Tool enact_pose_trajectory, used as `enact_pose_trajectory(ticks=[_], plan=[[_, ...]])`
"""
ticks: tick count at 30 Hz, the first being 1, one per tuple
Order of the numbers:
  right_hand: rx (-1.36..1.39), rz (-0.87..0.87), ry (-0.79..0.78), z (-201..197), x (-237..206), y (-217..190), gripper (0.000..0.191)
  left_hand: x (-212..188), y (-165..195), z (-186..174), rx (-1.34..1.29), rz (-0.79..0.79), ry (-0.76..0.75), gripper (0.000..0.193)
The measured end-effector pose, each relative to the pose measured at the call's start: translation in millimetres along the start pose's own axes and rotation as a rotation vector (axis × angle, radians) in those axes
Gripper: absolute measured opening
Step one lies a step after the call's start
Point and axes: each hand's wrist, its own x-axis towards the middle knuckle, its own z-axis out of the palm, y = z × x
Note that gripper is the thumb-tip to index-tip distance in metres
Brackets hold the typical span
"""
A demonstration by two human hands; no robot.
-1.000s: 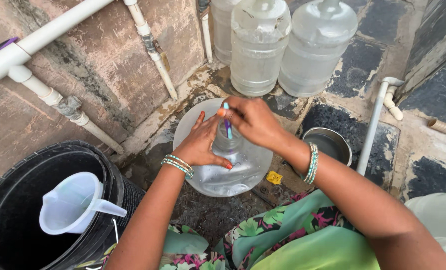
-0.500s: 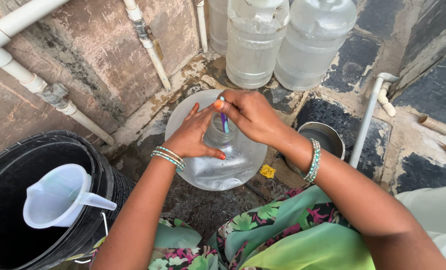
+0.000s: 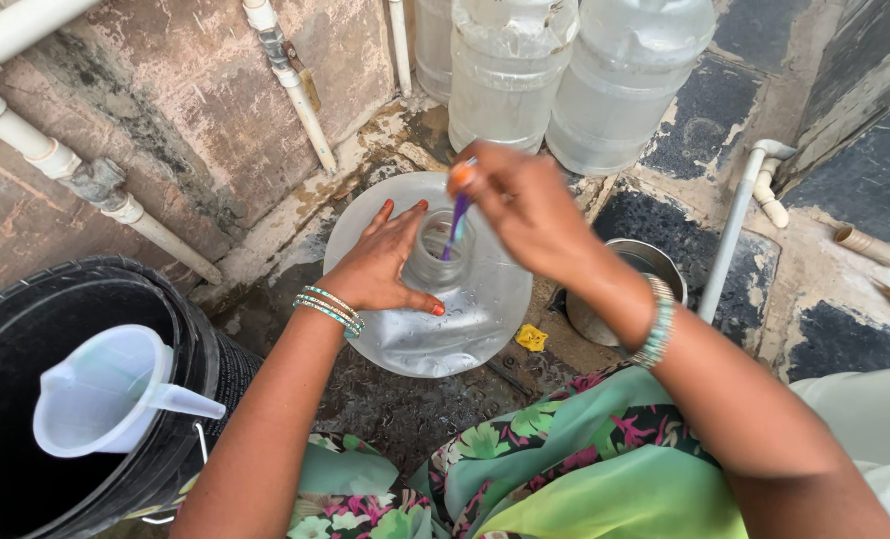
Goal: The person cleans a large plastic water dispenser bottle. They first scrub the inside of the bottle's neck with a toothbrush, then wipe the exterior surface with a yellow sponge.
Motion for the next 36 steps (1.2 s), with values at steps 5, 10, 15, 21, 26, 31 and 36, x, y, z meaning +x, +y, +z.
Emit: enact_pose_trajectory(ticks=[5, 10, 15, 21, 26, 31, 36], plan=[[0.030, 0.040, -0.085, 9.2, 4.4, 3.7, 0.035, 3.5, 3.4, 5.1, 0.005, 0.017, -0.003, 0.145], [0.147, -0.043, 0.112, -41.4, -15.0, -21.8, 0.033, 4.3, 4.1, 8.0, 0.028, -0.027, -0.010, 0.144], [0.097, -0.025, 0.007, -13.5, -12.7, -5.7, 0.031, 3.9, 9.3, 6.5, 0.024, 0.022, 0.007, 0.142], [0.103, 0.001, -0.032, 14.9, -3.0, 17.2, 0.039, 3.2, 9.3, 6.0, 0.021, 0.027, 0.007, 0.144], [0.394, 0.004, 0.215, -19.0, -17.2, 11.8, 0.042, 2.7, 5.7, 9.8, 0.051, 0.034, 0.061, 0.137], [0.138, -0.191, 0.170, 6.0, -18.6, 15.3, 0.044, 2.4, 15.3, 10.2, -0.005, 0.004, 0.194, 0.131], [-0.007, -0.159, -0.031, 35.3, -3.7, 24.2, 0.043, 5.3, 35.6, 9.8, -0.058, 0.031, 0.434, 0.109]])
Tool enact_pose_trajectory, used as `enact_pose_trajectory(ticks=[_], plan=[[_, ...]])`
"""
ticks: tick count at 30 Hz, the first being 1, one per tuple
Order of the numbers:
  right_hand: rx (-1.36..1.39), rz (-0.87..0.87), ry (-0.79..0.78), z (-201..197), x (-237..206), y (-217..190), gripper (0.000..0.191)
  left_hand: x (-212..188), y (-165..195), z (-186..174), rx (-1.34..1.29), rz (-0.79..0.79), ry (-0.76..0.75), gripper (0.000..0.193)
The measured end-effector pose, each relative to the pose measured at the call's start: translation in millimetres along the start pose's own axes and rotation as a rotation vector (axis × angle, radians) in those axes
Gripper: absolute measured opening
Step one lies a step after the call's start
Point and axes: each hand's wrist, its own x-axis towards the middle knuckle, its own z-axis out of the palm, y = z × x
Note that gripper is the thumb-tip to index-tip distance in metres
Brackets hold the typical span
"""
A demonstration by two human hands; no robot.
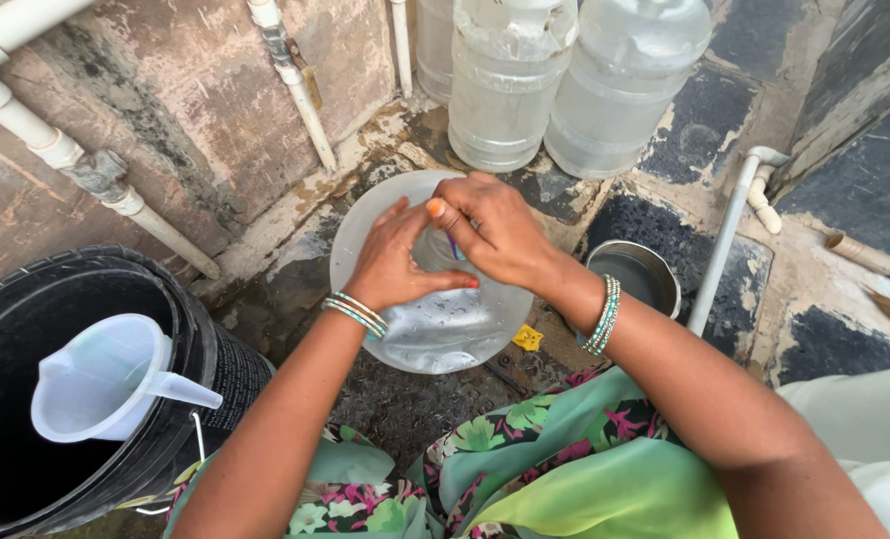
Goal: The person cleans a large plastic water dispenser bottle. They first scrub the inside of the bottle's neck with a toothbrush, then wipe the exterior surface with a yellow sponge.
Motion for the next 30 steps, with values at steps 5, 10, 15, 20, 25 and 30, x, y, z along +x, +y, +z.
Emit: enact_pose_trajectory(ticks=[5, 10, 15, 20, 25, 30], plan=[[0.068, 0.044, 0.177, -38.2, -5.0, -21.6, 0.040, -0.4, 8.1, -5.2, -0.129, -0.046, -0.010, 0.087], [0.060, 0.009, 0.262, -54.1, -12.4, -42.7, 0.037, 2.8, 6.3, -17.1, -0.161, -0.024, -0.019, 0.083], [0.035, 0.082, 0.031, -14.6, -2.1, -15.5, 0.040, 9.7, 7.3, -33.8, -0.086, 0.046, -0.151, 0.092], [0.209, 0.269, 0.051, -26.7, -4.8, -14.9, 0.041, 10.7, 14.1, -42.1, -0.158, 0.084, -0.230, 0.080], [0.341, 0.216, 0.226, -72.4, -17.1, -50.0, 0.042, 7.5, 18.4, -33.6, -0.285, 0.035, -0.298, 0.076], [0.047, 0.161, 0.008, -37.8, -10.9, -31.7, 0.038, 5.6, 8.9, -22.4, -0.289, 0.087, -0.222, 0.093]])
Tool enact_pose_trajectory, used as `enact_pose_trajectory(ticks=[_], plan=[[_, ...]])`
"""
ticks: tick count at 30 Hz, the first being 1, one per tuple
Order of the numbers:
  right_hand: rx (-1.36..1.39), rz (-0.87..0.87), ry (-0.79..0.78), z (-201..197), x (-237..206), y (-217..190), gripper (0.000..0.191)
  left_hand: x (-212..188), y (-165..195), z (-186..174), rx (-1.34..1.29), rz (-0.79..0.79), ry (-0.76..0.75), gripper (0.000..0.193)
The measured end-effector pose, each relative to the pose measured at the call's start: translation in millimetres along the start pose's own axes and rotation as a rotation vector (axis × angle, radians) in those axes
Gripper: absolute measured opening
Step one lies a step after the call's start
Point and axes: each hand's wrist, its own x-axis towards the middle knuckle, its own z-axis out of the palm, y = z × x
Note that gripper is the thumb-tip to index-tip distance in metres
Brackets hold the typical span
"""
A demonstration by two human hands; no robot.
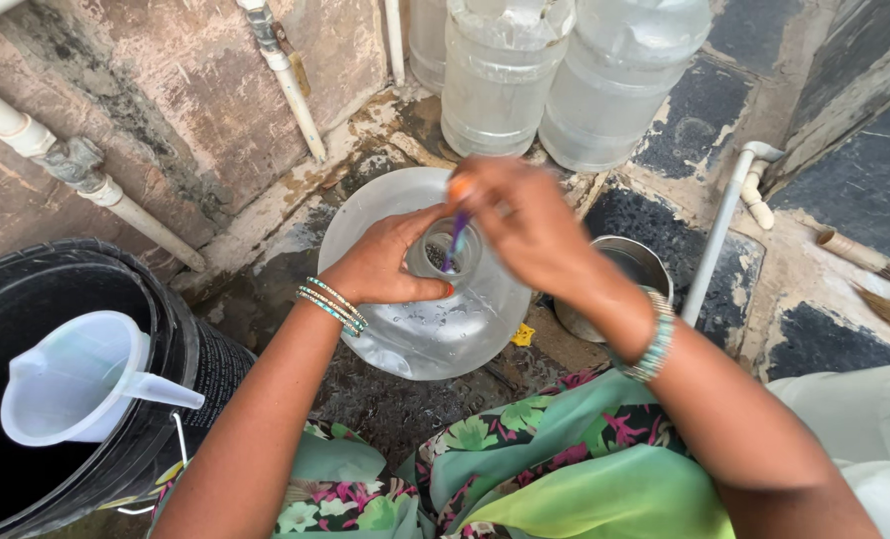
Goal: The person cleans a large plastic water dispenser bottle. They first scrub the inside of the bottle's neck with a toothbrush, then wipe the exterior surface with a yellow sponge.
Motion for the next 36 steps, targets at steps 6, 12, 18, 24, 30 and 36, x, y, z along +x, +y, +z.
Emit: enact_pose_trajectory(ticks=[6, 12, 18, 24, 30, 36], plan=[[0.073, 0.027, 0.016, -2.8, 6.3, -0.9, 0.038, -0.5, -10.6, 11.1, -0.116, -0.030, -0.021, 0.082], [0.086, -0.069, 0.108, -31.5, -7.7, -25.7, 0.038, -4.5, -15.0, 18.0, -0.265, -0.102, -0.034, 0.079], [-0.014, -0.044, -0.111, 18.6, 0.4, 5.1, 0.041, -4.5, -14.7, 16.0, -0.190, -0.399, -0.109, 0.076], [0.208, 0.021, 0.144, -17.6, -15.4, -9.8, 0.048, -9.8, -13.3, 21.7, -0.126, -0.177, -0.072, 0.082], [-0.131, -0.083, 0.030, 5.9, -22.0, -23.0, 0.034, -13.4, -11.9, 29.3, -0.136, -0.231, 0.036, 0.100], [-0.088, -0.199, -0.026, 36.4, -38.9, -0.8, 0.020, -16.5, 5.0, 23.9, -0.112, -0.289, 0.002, 0.104]])
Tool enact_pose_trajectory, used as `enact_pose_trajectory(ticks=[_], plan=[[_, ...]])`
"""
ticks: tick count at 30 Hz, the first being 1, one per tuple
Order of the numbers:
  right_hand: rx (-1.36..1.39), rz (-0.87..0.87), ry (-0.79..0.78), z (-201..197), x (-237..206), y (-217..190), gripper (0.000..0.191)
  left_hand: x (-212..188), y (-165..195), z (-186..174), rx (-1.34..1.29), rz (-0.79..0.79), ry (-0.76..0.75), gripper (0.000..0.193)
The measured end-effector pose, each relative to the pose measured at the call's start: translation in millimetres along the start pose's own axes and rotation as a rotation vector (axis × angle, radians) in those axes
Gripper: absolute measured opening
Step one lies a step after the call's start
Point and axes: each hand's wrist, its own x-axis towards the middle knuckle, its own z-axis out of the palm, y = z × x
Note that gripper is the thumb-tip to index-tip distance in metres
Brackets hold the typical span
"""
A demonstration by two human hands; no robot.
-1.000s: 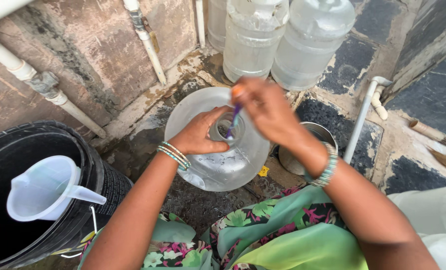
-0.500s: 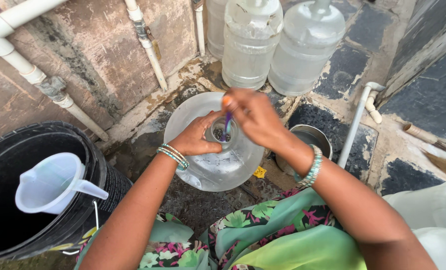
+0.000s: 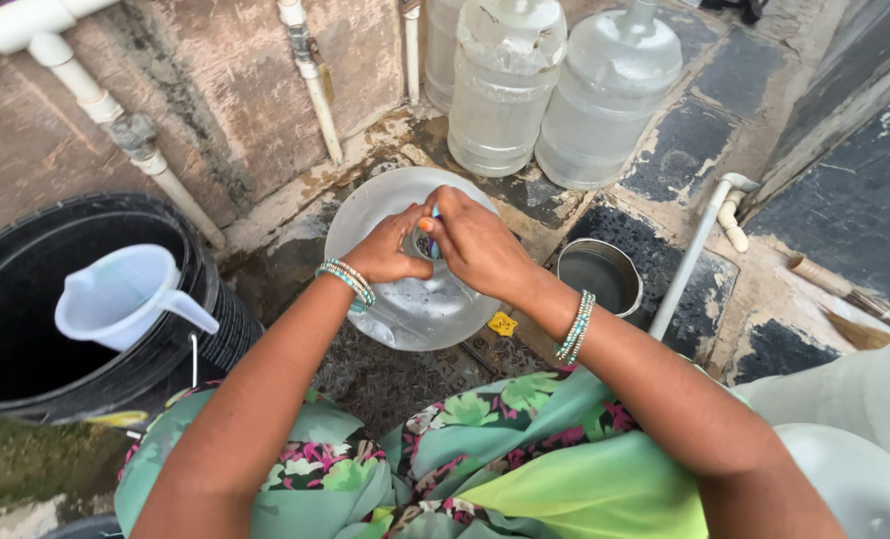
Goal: The person cleans a large plastic water dispenser bottle. They first scrub the inside of the bottle's neck with a toothbrush, then wipe the exterior surface with a yellow sponge.
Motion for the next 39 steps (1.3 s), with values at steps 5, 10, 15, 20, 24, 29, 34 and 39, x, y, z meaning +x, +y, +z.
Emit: enact_pose_trajectory(ticks=[5, 10, 15, 20, 24, 29, 34, 39], plan=[[0.011, 0.022, -0.039, -8.9, -3.0, 8.3, 0.017, 11.5, 1.7, 1.9, -0.017, 0.025, 0.020, 0.103], [0.246, 0.331, 0.127, -22.7, 0.3, 20.5, 0.021, 32.3, -5.0, 19.2, -0.151, 0.092, 0.013, 0.101], [0.360, 0.621, 0.342, -16.1, -0.4, 43.0, 0.026, 37.9, -7.4, 16.8, -0.134, 0.019, 0.014, 0.088], [0.568, 0.590, 0.369, -5.3, -0.1, 66.2, 0.025, 41.0, -9.1, 12.7, -0.042, -0.019, 0.018, 0.094], [0.532, 0.569, 0.120, -19.2, -7.6, 74.9, 0.025, 38.9, -20.1, 14.0, -0.027, 0.039, -0.068, 0.098], [0.292, 0.202, -0.162, -47.5, 8.0, 62.7, 0.017, 39.1, -25.7, 18.7, 0.072, 0.131, -0.161, 0.098], [-0.109, -0.162, -0.385, -60.5, 24.3, 25.9, 0.015, 34.6, -16.4, 29.7, -0.090, 0.243, -0.194, 0.061], [-0.160, -0.218, -0.335, -59.3, 22.9, 16.5, 0.013, 28.2, -10.6, 28.9, -0.090, 0.243, -0.164, 0.065]])
